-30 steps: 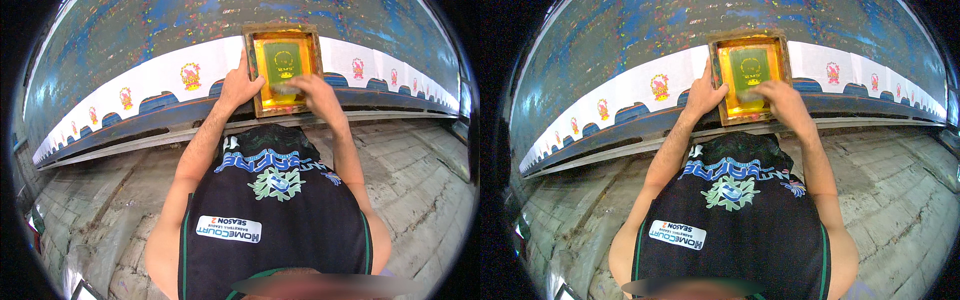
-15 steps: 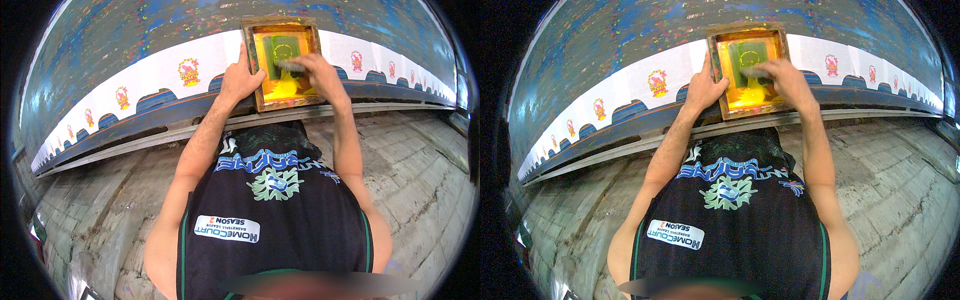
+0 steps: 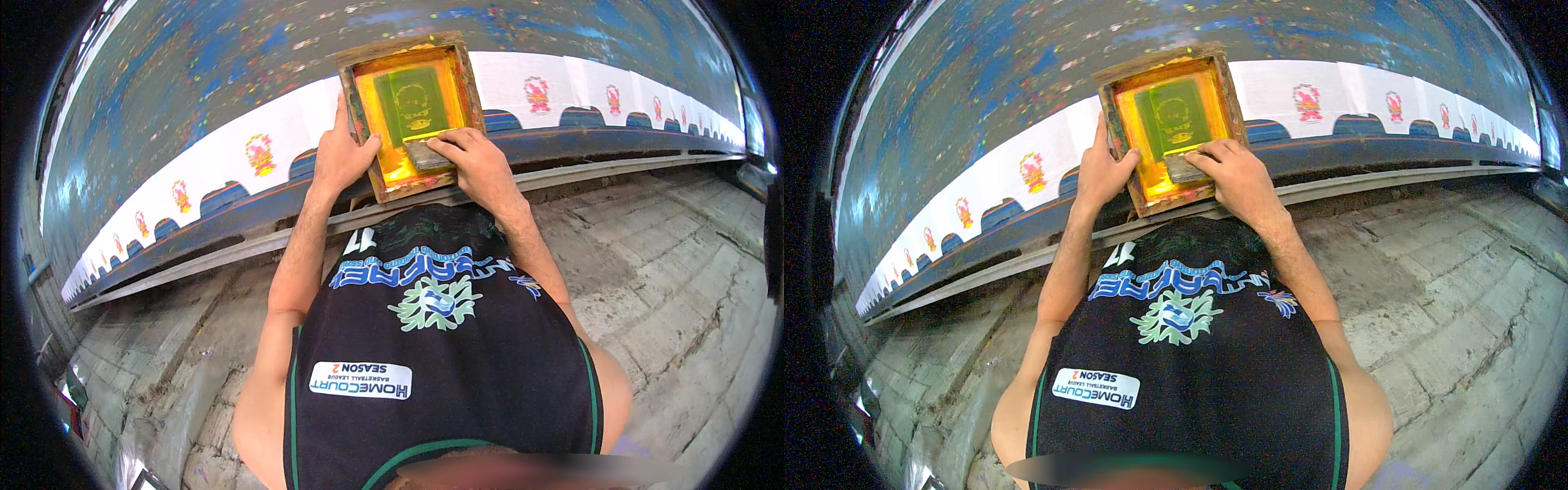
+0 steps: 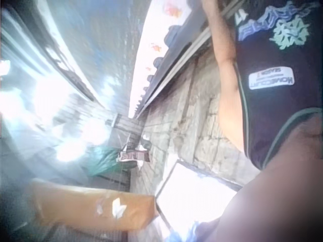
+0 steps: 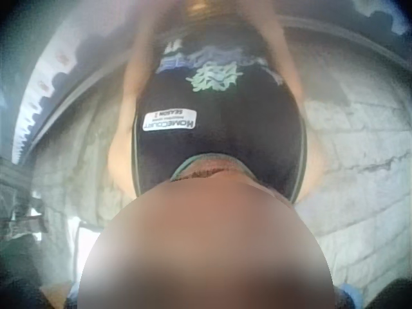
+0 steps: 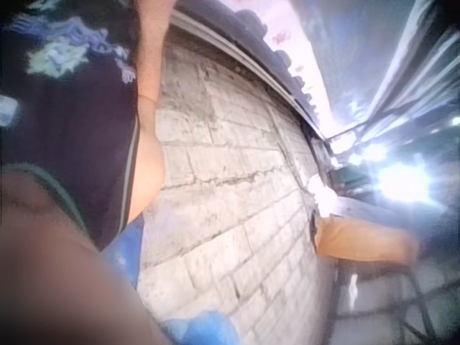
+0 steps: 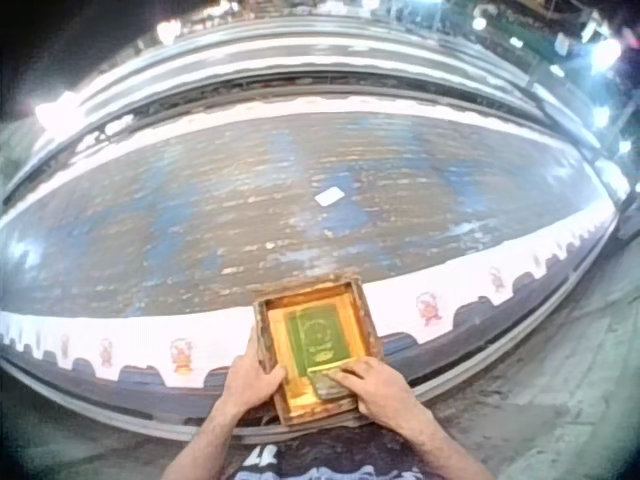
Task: The person uses a squeegee to spread green ink across a screen-printing frame held over a white t-shirt. The person repeatedly wipes the squeegee and repositions the frame while continuing to apply ink to the same area.
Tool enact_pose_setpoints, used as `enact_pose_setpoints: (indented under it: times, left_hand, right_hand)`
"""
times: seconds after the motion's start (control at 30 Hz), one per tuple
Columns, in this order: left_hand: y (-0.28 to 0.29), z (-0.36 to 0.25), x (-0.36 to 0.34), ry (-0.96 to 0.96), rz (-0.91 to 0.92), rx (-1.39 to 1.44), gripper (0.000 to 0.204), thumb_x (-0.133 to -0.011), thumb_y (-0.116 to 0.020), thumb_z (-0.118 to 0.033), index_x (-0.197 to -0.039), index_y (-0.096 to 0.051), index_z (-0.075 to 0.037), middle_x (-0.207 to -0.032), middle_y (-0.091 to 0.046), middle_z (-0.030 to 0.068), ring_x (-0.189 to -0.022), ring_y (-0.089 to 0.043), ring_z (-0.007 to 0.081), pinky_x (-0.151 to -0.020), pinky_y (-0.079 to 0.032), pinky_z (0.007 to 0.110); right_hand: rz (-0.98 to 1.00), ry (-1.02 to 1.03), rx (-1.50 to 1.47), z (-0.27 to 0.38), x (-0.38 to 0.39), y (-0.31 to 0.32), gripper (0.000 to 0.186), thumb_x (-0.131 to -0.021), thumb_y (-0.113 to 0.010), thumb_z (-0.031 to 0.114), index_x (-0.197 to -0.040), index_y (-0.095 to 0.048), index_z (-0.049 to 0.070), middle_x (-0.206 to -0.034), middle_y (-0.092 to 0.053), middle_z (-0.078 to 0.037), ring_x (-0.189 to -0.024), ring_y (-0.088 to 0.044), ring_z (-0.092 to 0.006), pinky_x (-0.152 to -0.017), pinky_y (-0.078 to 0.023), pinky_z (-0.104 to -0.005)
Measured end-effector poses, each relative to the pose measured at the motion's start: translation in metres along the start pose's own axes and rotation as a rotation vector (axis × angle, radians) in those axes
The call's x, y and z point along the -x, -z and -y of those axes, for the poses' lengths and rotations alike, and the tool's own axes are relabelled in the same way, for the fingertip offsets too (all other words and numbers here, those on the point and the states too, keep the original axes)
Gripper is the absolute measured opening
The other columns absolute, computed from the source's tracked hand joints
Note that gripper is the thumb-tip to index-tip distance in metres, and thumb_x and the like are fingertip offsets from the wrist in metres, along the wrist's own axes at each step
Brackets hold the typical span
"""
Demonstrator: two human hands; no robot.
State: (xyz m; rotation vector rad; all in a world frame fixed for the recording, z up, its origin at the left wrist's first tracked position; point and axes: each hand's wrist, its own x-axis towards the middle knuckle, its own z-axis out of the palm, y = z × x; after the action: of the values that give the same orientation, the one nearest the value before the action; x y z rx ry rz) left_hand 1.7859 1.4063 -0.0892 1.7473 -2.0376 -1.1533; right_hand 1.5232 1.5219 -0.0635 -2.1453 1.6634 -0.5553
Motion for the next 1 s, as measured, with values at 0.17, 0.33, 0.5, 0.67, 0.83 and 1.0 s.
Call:
enact_pose_setpoints:
  times: [0.17,0.33,0.5,0.67,0.83,1.0]
  left_hand:
    - [-0.072,-0.074,-0.019,-0.256,-0.006,0.068,0.111,-0.090,-0.078,-0.029,-0.174,-0.015,0.010,-0.083,-0.079,0.0228,-0.072,-0.080,0.0389,-0.068,-0.065,0.047]
    - [-0.180,-0.146,-0.052,-0.189,-0.003,0.072,0.113,-0.090,-0.078,-0.031,-0.174,-0.015,0.011,-0.070,-0.073,0.0169,-0.063,-0.077,0.0354,-0.062,-0.062,0.046]
    - [-0.218,-0.196,-0.062,-0.194,-0.016,0.036,0.114,-0.090,-0.078,-0.031,-0.174,-0.013,0.009,-0.092,-0.081,0.0241,-0.077,-0.081,0.0373,-0.073,-0.065,0.046]
    - [-0.221,-0.222,-0.062,-0.078,0.062,0.111,0.110,-0.091,-0.079,-0.028,-0.176,-0.015,0.003,-0.113,-0.083,0.0235,-0.092,-0.083,0.0352,-0.085,-0.066,0.045]
    - [-0.225,-0.223,-0.063,-0.132,0.027,0.126,0.111,-0.090,-0.079,-0.029,-0.175,-0.017,0.007,-0.109,-0.083,0.0224,-0.088,-0.083,0.0345,-0.083,-0.066,0.044]
    - [-0.228,-0.218,-0.062,-0.099,0.037,0.068,0.108,-0.091,-0.077,-0.031,-0.176,-0.020,0.003,-0.113,-0.082,0.0234,-0.094,-0.083,0.0378,-0.089,-0.066,0.046]
  right_hand:
    - [-0.002,-0.099,0.005,-0.078,0.034,0.058,0.053,-0.086,-0.066,-0.007,-0.136,-0.076,0.010,-0.132,-0.073,-0.011,-0.126,-0.068,-0.0348,-0.107,-0.058,-0.0469]
    - [-0.023,-0.065,0.025,-0.190,0.081,0.112,0.052,-0.087,-0.067,-0.006,-0.136,-0.075,0.010,-0.131,-0.072,-0.012,-0.126,-0.068,-0.0359,-0.107,-0.058,-0.0475]
    - [-0.045,-0.033,0.010,-0.242,0.102,0.138,0.048,-0.088,-0.069,-0.002,-0.134,-0.075,0.010,-0.127,-0.073,-0.012,-0.121,-0.070,-0.0353,-0.103,-0.060,-0.0472]
    - [-0.046,-0.054,0.011,-0.250,0.103,0.156,0.050,-0.085,-0.074,0.004,-0.135,-0.074,0.011,-0.121,-0.074,-0.010,-0.116,-0.072,-0.0327,-0.098,-0.062,-0.0447]
    - [0.104,-0.059,-0.015,-0.241,0.101,0.167,0.051,-0.088,-0.069,-0.001,-0.137,-0.075,0.010,-0.125,-0.076,-0.011,-0.118,-0.073,-0.0324,-0.099,-0.062,-0.0441]
    - [0.264,0.019,-0.065,-0.251,0.086,0.190,0.046,-0.091,-0.066,-0.002,-0.133,-0.076,0.012,-0.126,-0.076,-0.012,-0.119,-0.073,-0.0341,-0.101,-0.061,-0.0457]
